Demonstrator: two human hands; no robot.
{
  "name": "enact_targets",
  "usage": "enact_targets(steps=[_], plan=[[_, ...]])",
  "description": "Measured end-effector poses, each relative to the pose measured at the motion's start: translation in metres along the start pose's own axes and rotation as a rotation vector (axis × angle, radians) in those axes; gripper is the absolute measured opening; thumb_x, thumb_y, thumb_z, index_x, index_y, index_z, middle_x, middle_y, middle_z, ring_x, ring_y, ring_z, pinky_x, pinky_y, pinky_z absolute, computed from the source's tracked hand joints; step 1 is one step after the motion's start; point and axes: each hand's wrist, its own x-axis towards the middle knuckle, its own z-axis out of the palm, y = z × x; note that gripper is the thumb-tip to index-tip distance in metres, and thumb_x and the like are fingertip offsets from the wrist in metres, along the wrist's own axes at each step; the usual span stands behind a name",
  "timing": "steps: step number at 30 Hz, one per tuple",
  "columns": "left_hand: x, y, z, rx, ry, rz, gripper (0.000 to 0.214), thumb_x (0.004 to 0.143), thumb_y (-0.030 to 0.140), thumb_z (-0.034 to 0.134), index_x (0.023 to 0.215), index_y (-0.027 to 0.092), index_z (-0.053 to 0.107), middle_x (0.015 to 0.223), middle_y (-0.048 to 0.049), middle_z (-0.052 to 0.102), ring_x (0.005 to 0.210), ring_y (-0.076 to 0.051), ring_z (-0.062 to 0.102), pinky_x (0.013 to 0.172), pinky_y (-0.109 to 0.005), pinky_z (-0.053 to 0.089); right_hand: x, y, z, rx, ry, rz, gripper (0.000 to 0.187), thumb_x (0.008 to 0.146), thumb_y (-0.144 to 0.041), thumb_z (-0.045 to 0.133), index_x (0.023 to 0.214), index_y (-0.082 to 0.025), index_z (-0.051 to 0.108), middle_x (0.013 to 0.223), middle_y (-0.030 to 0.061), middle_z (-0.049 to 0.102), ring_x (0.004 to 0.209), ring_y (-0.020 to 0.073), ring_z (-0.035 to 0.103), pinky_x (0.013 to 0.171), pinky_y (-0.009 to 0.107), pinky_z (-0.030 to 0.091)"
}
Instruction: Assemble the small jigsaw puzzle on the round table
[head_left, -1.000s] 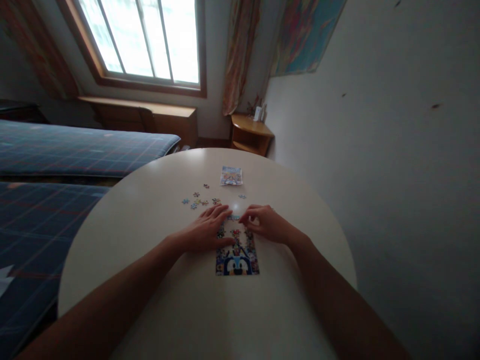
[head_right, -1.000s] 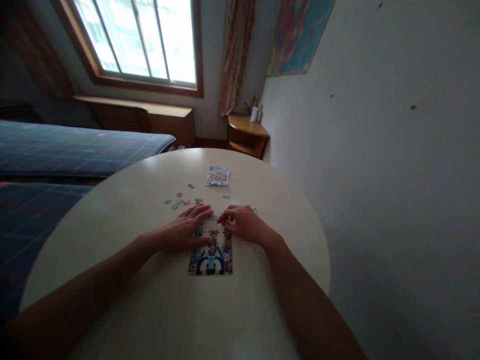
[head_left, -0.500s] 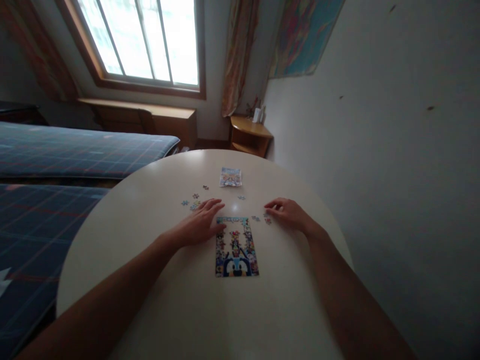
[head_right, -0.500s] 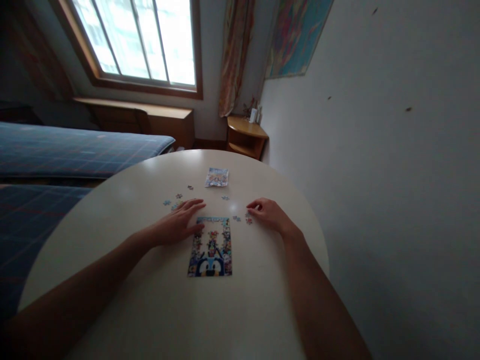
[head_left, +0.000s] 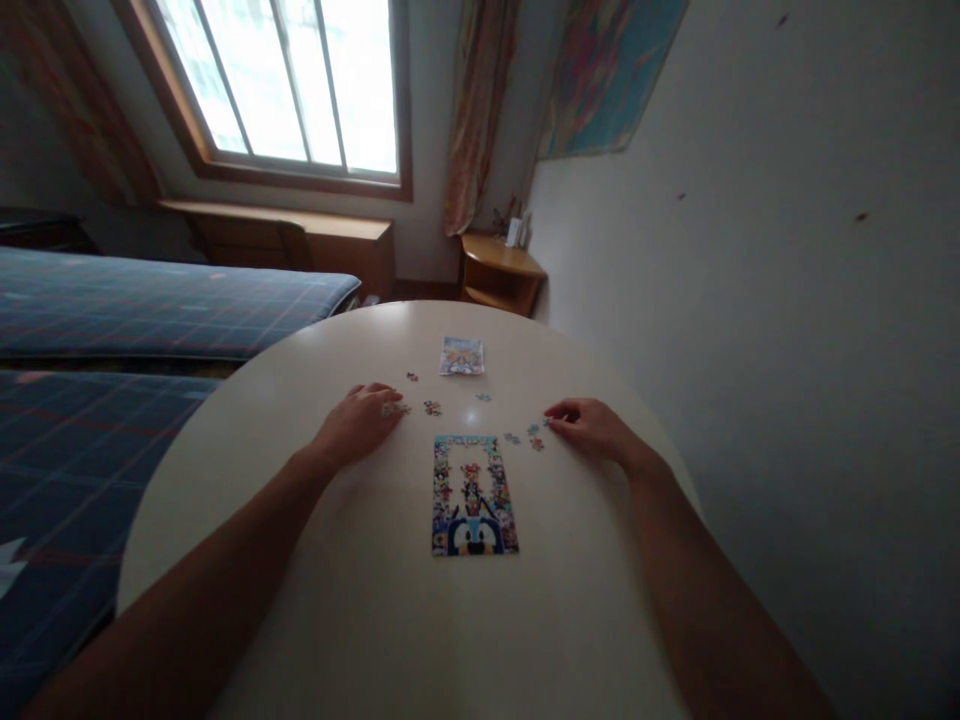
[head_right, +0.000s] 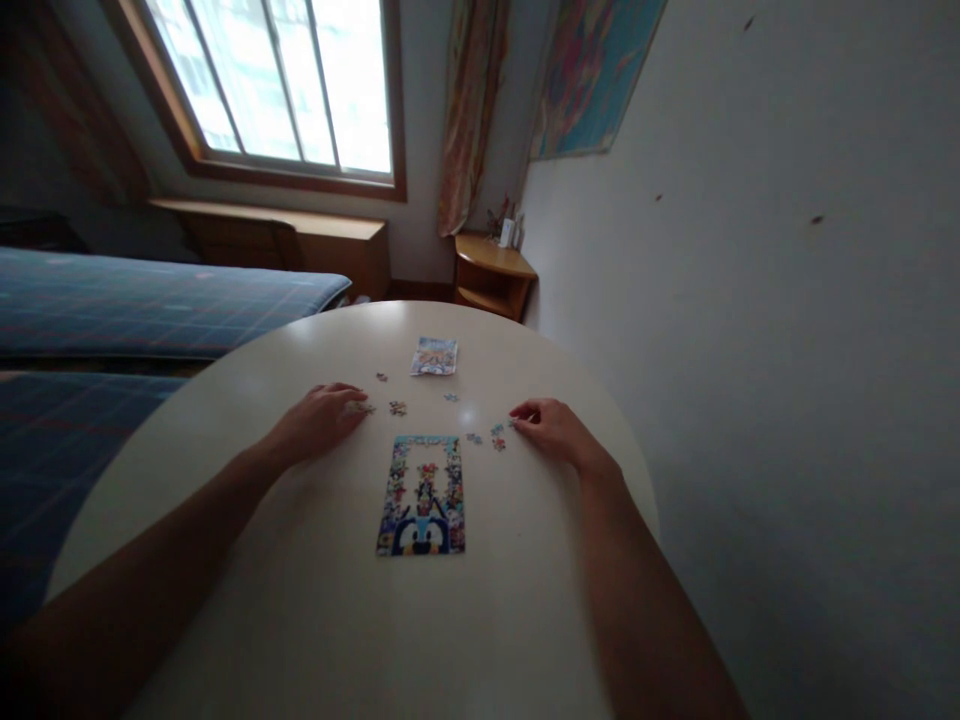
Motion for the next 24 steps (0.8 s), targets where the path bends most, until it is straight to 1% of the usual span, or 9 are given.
enact_targets(steps=[3,7,10,13,16,19,21,24], plan=[[0.000,-0.008,-0.004,0.006,0.004,-0.072,0.036,0.088,0.037,0.050,0.114,0.021,0.068,0.121,-0.0078,0.066,0.113,-0.026,0.059,0.103,-0.037,0.044,0.001,0.000,0.001,0.001,0.007,-0.016,0.026,0.085,-0.028,0.061,0.102,-0.014,0.074,0.087,0.0093,0.073,0.073,0.0168,0.063,0.067,0.027,0.046],[0.000,-0.011,-0.010,0.003,-0.006,-0.126,0.032,0.089,0.037,0.049,0.108,0.021,0.070,0.119,-0.0068,0.068,0.107,-0.025,0.063,0.093,-0.034,0.048,0.002,0.000,0.003,0.005,0.026,-0.018,0.027,0.084,-0.026,0.062,0.106,-0.013,0.072,0.089,0.0097,0.072,0.075,0.0169,0.062,0.068,0.028,0.046],[0.000,-0.010,-0.013,0.006,-0.021,-0.166,0.031,0.090,0.037,0.049,0.109,0.023,0.069,0.117,-0.0046,0.069,0.101,-0.024,0.066,0.086,-0.033,0.050,0.003,0.000,0.004,-0.004,0.033,-0.018,0.027,0.085,-0.025,0.061,0.107,-0.014,0.072,0.090,0.0096,0.072,0.075,0.0166,0.062,0.068,0.027,0.046],[0.000,-0.013,-0.017,0.014,-0.041,-0.223,0.031,0.090,0.036,0.049,0.112,0.025,0.068,0.110,-0.0040,0.072,0.096,-0.023,0.068,0.080,-0.031,0.050,0.003,-0.001,0.006,-0.011,0.043,-0.022,0.027,0.087,-0.027,0.059,0.107,-0.014,0.072,0.090,0.0098,0.072,0.074,0.0165,0.062,0.068,0.027,0.046],[-0.001,-0.019,-0.021,0.023,-0.075,-0.274,0.031,0.089,0.037,0.050,0.111,0.025,0.068,0.106,-0.0052,0.073,0.092,-0.023,0.068,0.075,-0.030,0.050,0.004,0.000,0.006,-0.012,0.048,-0.016,0.027,0.088,-0.030,0.059,0.106,-0.014,0.072,0.091,0.0100,0.072,0.075,0.0167,0.062,0.068,0.027,0.046],[-0.003,-0.026,-0.027,0.031,-0.127,-0.302,0.028,0.087,0.037,0.054,0.104,0.023,0.071,0.104,-0.0068,0.074,0.091,-0.023,0.068,0.073,-0.029,0.049,0.004,0.001,0.006,-0.014,0.041,-0.008,0.028,0.087,-0.031,0.059,0.106,-0.014,0.072,0.091,0.0098,0.072,0.075,0.0168,0.062,0.068,0.027,0.046],[-0.004,-0.028,-0.029,0.036,-0.163,-0.308,0.025,0.085,0.036,0.057,0.099,0.023,0.073,0.102,-0.0067,0.074,0.090,-0.023,0.068,0.072,-0.028,0.047,0.005,0.001,0.007,-0.013,0.038,-0.006,0.029,0.088,-0.031,0.059,0.107,-0.014,0.072,0.090,0.0095,0.072,0.073,0.0167,0.062,0.067,0.027,0.045],[-0.005,-0.029,-0.032,0.034,-0.211,-0.292,0.024,0.081,0.033,0.060,0.099,0.025,0.073,0.100,-0.0049,0.074,0.088,-0.022,0.068,0.071,-0.027,0.046,0.005,0.003,0.008,-0.021,0.040,-0.012,0.029,0.088,-0.033,0.058,0.106,-0.015,0.072,0.090,0.0096,0.072,0.073,0.0168,0.062,0.067,0.027,0.045]])
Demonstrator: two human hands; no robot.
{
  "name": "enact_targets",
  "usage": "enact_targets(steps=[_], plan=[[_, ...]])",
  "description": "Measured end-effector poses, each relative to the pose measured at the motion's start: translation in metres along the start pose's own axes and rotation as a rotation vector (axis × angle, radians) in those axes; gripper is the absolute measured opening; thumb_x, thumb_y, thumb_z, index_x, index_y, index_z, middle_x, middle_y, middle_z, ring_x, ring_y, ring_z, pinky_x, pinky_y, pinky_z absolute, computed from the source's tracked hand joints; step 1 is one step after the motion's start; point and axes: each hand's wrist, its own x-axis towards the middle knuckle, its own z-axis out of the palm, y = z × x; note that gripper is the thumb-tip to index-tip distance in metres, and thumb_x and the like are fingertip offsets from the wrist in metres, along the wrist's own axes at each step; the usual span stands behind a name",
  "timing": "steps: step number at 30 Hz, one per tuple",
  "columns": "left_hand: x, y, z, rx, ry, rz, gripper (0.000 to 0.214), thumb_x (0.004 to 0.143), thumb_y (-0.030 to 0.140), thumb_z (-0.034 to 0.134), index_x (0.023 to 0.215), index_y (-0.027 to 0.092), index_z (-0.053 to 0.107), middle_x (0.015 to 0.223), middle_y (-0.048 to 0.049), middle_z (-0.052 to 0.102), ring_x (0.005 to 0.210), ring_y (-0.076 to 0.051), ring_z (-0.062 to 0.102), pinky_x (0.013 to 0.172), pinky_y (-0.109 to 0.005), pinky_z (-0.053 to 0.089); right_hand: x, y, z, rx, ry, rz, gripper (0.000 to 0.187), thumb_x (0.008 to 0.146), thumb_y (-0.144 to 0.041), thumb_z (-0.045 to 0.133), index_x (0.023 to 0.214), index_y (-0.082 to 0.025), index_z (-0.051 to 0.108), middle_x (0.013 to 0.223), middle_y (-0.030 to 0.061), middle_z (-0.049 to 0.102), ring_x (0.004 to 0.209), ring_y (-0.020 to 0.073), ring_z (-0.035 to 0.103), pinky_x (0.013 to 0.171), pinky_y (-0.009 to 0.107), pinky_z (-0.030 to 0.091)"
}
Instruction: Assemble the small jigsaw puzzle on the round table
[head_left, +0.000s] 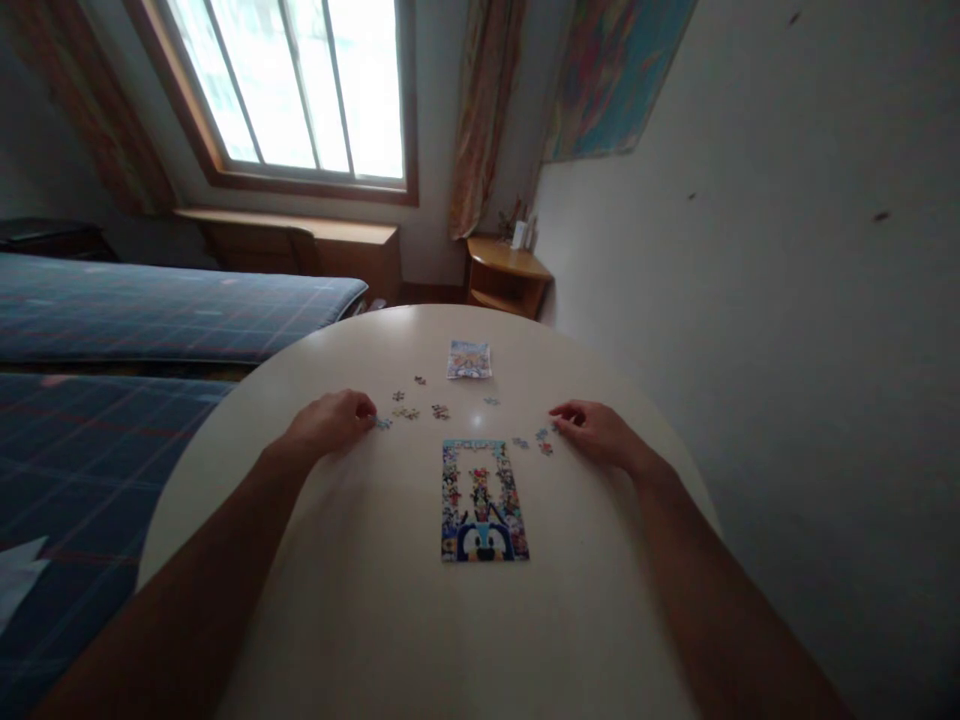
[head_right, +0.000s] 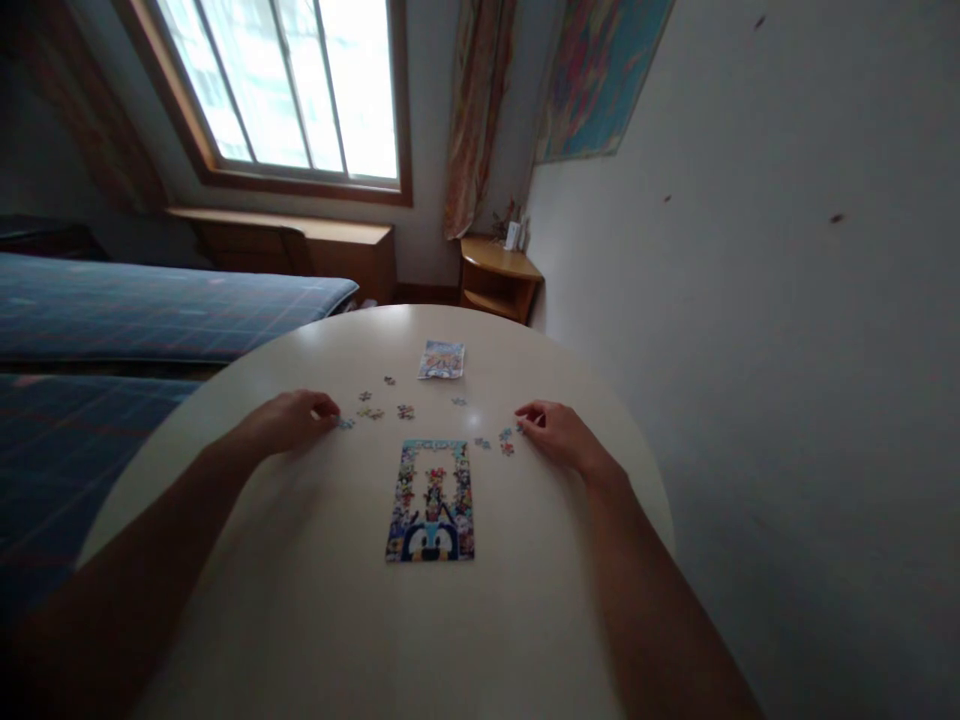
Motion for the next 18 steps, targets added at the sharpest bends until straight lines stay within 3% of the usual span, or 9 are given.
enact_targets(steps=[7,18], plan=[[-0.0013,0.0015,-0.0029,-0.008,-0.066,0.023,0.021,0.076,0.032,0.061,0.091,0.024,0.074,0.094,-0.0038,0.074,0.083,-0.021,0.067,0.069,-0.026,0.045,0.0013,0.0017,0.0010,-0.005,0.005,-0.017,0.029,0.088,-0.034,0.059,0.106,-0.017,0.072,0.093,0.0097,0.073,0.075,0.0172,0.063,0.069,0.027,0.047],[0.0006,0.0026,0.0018,-0.067,-0.074,0.049,0.024,0.074,0.025,0.061,0.095,0.022,0.071,0.093,-0.0036,0.073,0.081,-0.019,0.067,0.065,-0.024,0.044,0.0005,-0.0050,0.0015,-0.011,0.004,0.007,0.029,0.088,-0.032,0.058,0.106,-0.015,0.073,0.091,0.0097,0.072,0.074,0.0172,0.062,0.068,0.027,0.046]])
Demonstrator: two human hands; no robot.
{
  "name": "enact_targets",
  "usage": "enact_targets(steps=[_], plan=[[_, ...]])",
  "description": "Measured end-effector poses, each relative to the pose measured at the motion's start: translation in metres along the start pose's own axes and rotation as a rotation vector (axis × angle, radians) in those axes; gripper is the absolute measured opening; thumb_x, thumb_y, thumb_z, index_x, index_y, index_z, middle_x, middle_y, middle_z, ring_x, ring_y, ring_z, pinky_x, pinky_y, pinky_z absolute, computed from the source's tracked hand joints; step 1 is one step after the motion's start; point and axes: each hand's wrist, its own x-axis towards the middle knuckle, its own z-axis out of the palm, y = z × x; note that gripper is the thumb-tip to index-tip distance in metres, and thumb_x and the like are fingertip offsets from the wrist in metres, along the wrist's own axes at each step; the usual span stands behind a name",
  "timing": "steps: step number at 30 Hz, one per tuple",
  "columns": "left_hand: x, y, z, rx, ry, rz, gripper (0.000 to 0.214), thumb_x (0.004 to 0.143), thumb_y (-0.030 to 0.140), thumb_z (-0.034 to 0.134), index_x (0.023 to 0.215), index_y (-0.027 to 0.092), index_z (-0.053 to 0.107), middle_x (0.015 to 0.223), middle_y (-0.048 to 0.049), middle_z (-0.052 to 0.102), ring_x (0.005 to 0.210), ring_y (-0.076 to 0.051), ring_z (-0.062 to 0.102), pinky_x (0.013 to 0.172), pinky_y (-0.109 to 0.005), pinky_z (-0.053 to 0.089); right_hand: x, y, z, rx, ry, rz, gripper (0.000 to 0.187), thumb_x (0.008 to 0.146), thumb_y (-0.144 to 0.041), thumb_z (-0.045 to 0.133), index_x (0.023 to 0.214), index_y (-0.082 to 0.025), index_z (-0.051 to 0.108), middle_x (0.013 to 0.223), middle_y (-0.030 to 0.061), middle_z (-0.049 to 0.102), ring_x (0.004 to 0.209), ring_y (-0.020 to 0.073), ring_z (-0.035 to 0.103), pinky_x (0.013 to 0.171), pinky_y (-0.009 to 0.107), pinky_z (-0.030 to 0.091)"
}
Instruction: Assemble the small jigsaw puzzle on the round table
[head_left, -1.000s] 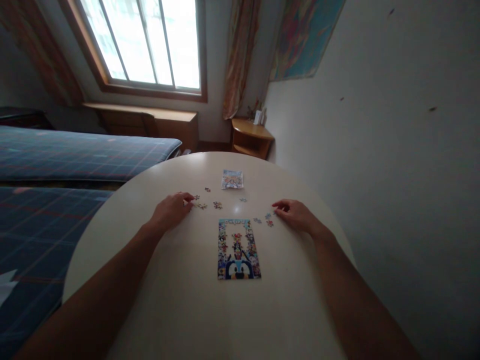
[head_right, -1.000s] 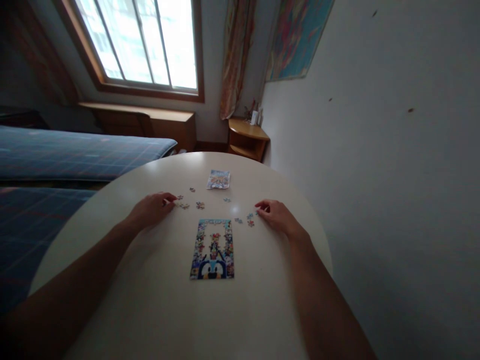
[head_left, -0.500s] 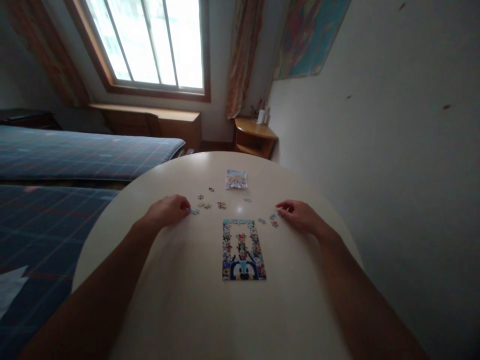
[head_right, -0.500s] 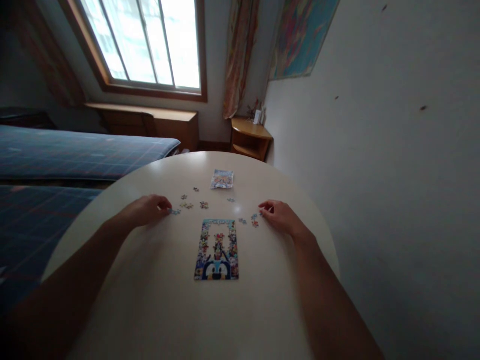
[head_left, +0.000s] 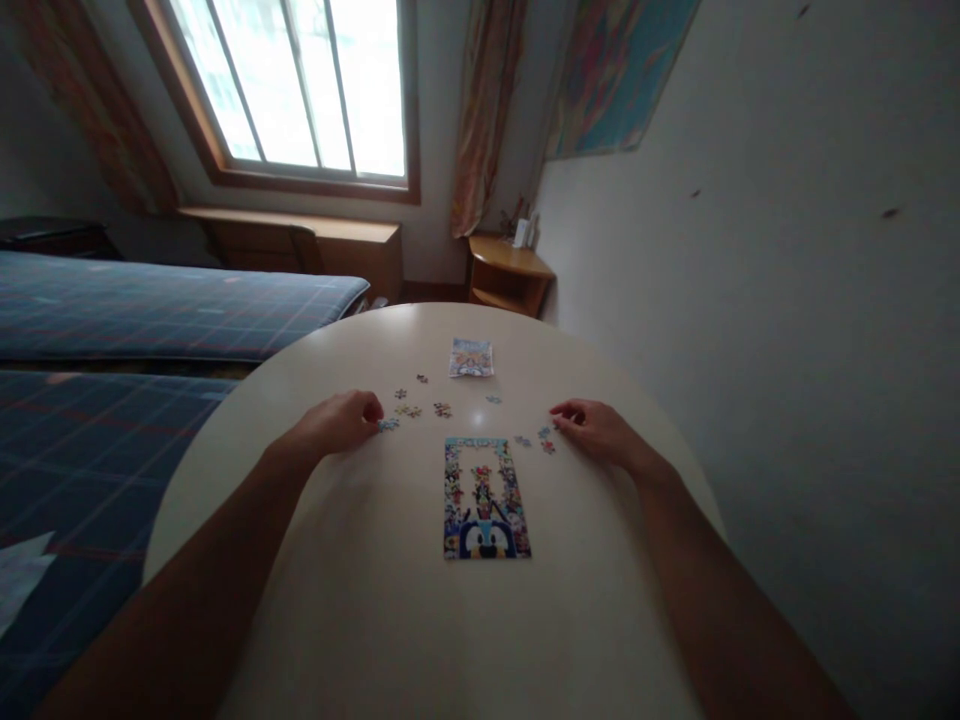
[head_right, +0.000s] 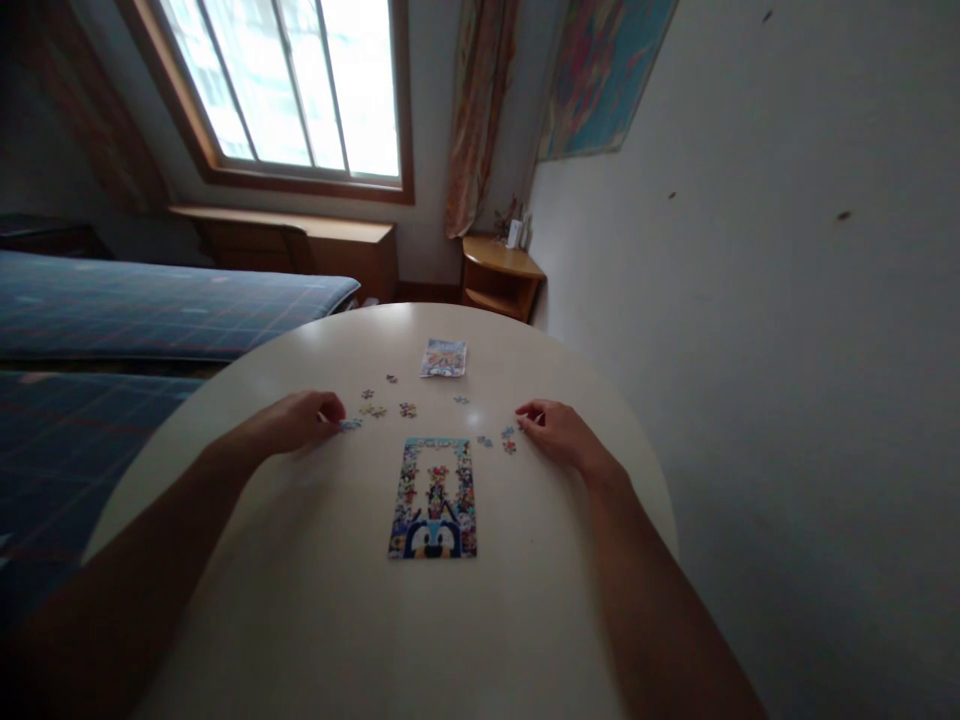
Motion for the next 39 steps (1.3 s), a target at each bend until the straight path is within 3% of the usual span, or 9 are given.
enact_targets(steps=[9,14,18,23,28,39], plan=[[-0.002,0.001,0.000,-0.037,0.024,0.034,0.020,0.073,0.024,0.059,0.089,0.020,0.071,0.090,-0.0059,0.072,0.080,-0.020,0.066,0.066,-0.026,0.044,-0.001,-0.003,0.000,-0.023,-0.001,-0.009,0.026,0.089,-0.030,0.058,0.105,-0.015,0.072,0.090,0.0093,0.073,0.073,0.0164,0.063,0.067,0.026,0.045],[-0.007,0.020,-0.003,-0.147,0.018,0.121,0.021,0.081,0.034,0.056,0.091,0.020,0.068,0.090,-0.0045,0.073,0.080,-0.018,0.066,0.069,-0.025,0.047,-0.001,-0.011,0.001,-0.034,0.044,-0.021,0.022,0.087,-0.026,0.060,0.101,-0.016,0.073,0.086,0.0084,0.072,0.070,0.0153,0.062,0.066,0.026,0.046],[-0.015,0.052,0.001,-0.431,-0.077,0.208,0.027,0.078,0.040,0.062,0.091,0.018,0.068,0.083,-0.0045,0.073,0.075,-0.019,0.066,0.066,-0.027,0.047,-0.005,-0.037,0.008,0.018,0.103,-0.141,0.018,0.086,-0.023,0.061,0.099,-0.017,0.073,0.087,0.0068,0.071,0.072,0.0152,0.062,0.070,0.027,0.047],[-0.023,0.080,0.011,-0.621,-0.170,0.225,0.025,0.075,0.039,0.067,0.088,0.017,0.068,0.080,-0.0045,0.073,0.072,-0.018,0.065,0.063,-0.027,0.046,-0.018,-0.087,0.028,0.173,0.058,-0.415,0.015,0.088,-0.023,0.063,0.099,-0.021,0.072,0.088,0.0039,0.071,0.078,0.0150,0.063,0.076,0.029,0.048],[-0.027,0.088,0.015,-0.706,-0.209,0.264,0.021,0.075,0.037,0.070,0.081,0.017,0.069,0.072,-0.0028,0.071,0.068,-0.017,0.063,0.059,-0.025,0.043,-0.028,-0.116,0.044,0.222,0.001,-0.546,0.036,0.083,-0.026,0.072,0.118,-0.025,0.065,0.095,0.0030,0.073,0.085,0.0164,0.064,0.086,0.034,0.046],[-0.023,0.092,0.027,-0.846,-0.256,0.284,0.012,0.078,0.028,0.068,0.083,0.017,0.066,0.070,-0.0014,0.071,0.068,-0.014,0.063,0.064,-0.026,0.045,-0.025,-0.109,0.044,0.220,0.022,-0.562,0.018,0.084,-0.030,0.073,0.101,-0.025,0.074,0.085,0.0020,0.073,0.081,0.0154,0.065,0.082,0.031,0.046]])
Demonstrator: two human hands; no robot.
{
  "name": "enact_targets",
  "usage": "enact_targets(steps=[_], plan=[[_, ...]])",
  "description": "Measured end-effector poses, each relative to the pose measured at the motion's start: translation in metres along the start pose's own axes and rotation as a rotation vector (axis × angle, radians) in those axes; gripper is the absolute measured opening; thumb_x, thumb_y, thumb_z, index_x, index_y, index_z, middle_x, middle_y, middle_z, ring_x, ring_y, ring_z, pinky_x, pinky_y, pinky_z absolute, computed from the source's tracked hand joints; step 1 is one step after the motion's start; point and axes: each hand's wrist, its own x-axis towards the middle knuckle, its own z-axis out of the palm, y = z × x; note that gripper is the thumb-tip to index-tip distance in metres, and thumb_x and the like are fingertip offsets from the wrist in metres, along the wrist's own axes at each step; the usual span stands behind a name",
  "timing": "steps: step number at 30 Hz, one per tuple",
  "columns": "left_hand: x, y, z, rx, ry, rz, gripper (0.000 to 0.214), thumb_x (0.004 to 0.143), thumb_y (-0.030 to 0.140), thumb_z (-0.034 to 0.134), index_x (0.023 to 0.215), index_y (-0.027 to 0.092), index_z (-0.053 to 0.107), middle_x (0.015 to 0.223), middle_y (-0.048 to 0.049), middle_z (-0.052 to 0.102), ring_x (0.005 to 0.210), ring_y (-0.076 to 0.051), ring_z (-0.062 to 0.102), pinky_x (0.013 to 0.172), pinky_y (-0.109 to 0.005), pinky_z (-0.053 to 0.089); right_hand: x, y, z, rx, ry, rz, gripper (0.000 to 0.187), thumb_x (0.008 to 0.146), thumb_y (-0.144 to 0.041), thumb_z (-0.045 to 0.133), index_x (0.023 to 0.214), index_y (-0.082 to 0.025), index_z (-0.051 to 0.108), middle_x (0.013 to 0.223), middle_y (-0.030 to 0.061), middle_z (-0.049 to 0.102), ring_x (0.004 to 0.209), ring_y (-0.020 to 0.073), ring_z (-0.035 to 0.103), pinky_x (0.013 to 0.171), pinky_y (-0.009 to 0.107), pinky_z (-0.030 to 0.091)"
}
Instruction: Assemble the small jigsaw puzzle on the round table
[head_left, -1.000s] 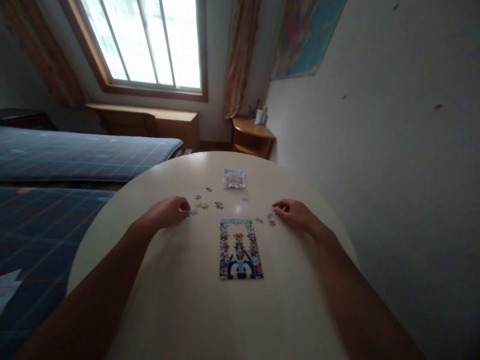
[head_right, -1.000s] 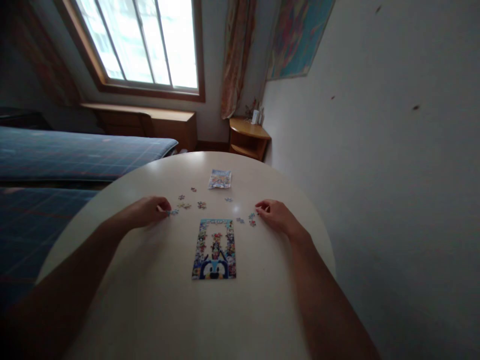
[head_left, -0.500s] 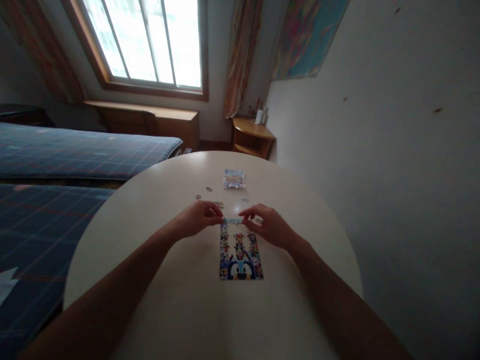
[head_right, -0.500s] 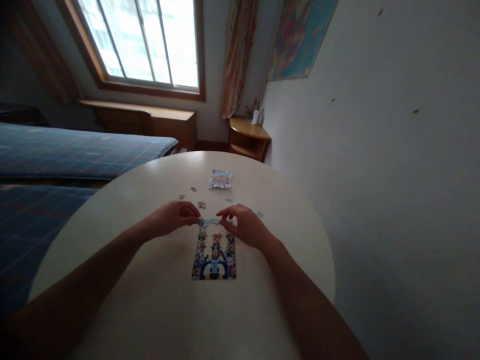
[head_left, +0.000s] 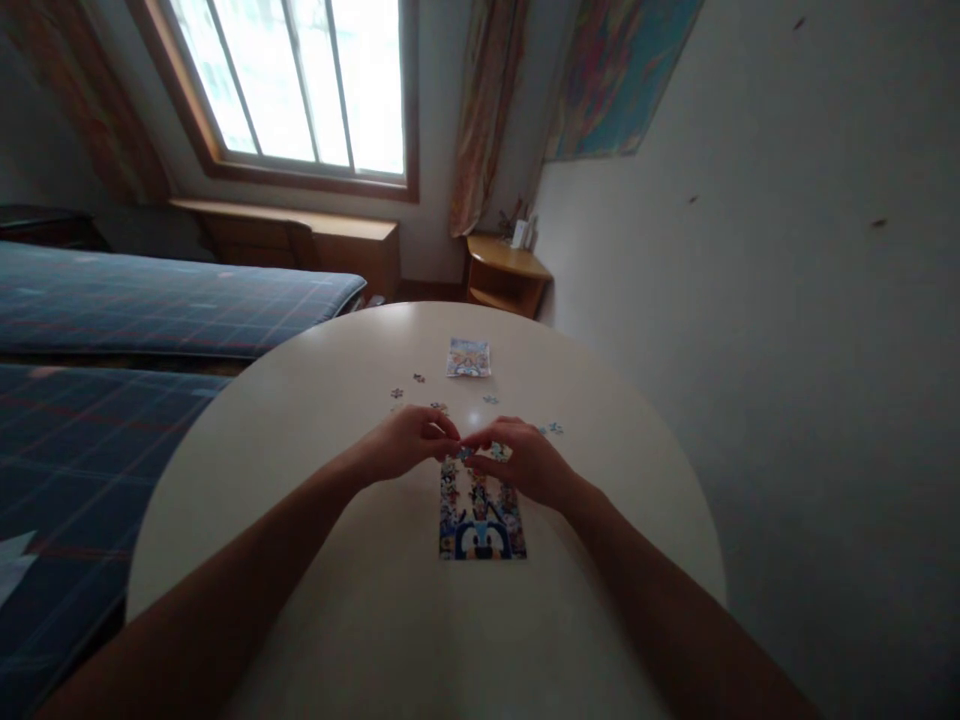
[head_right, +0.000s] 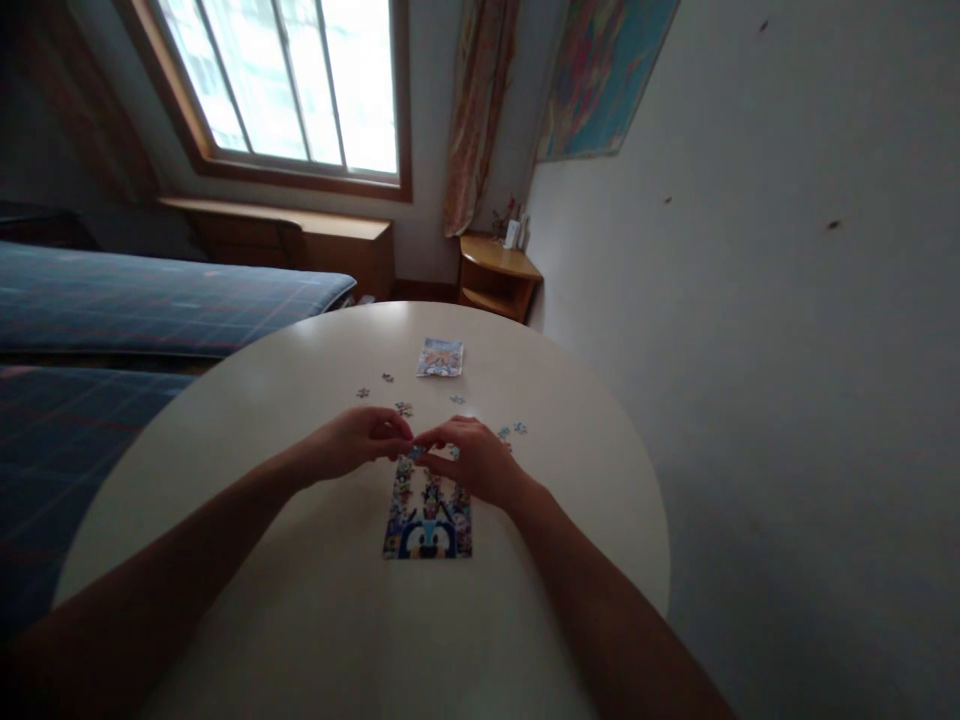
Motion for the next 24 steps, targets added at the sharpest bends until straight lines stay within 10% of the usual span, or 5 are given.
enact_targets(steps=[19,24], plan=[[0.004,-0.008,0.016,-0.064,0.012,0.014,0.015,0.080,0.025,0.068,0.092,0.016,0.065,0.084,-0.0050,0.075,0.079,-0.017,0.069,0.071,-0.028,0.051,0.001,0.001,-0.002,0.092,0.019,0.110,0.017,0.083,-0.026,0.072,0.099,-0.024,0.076,0.089,0.0037,0.076,0.080,0.0166,0.069,0.077,0.030,0.051],[0.001,-0.007,0.015,0.211,0.073,0.066,0.017,0.080,0.028,0.067,0.093,0.017,0.068,0.080,-0.0049,0.074,0.076,-0.019,0.069,0.069,-0.029,0.051,0.000,0.007,0.000,0.135,-0.021,0.175,0.013,0.086,-0.025,0.067,0.095,-0.023,0.077,0.089,0.0029,0.077,0.080,0.0169,0.070,0.075,0.028,0.051]])
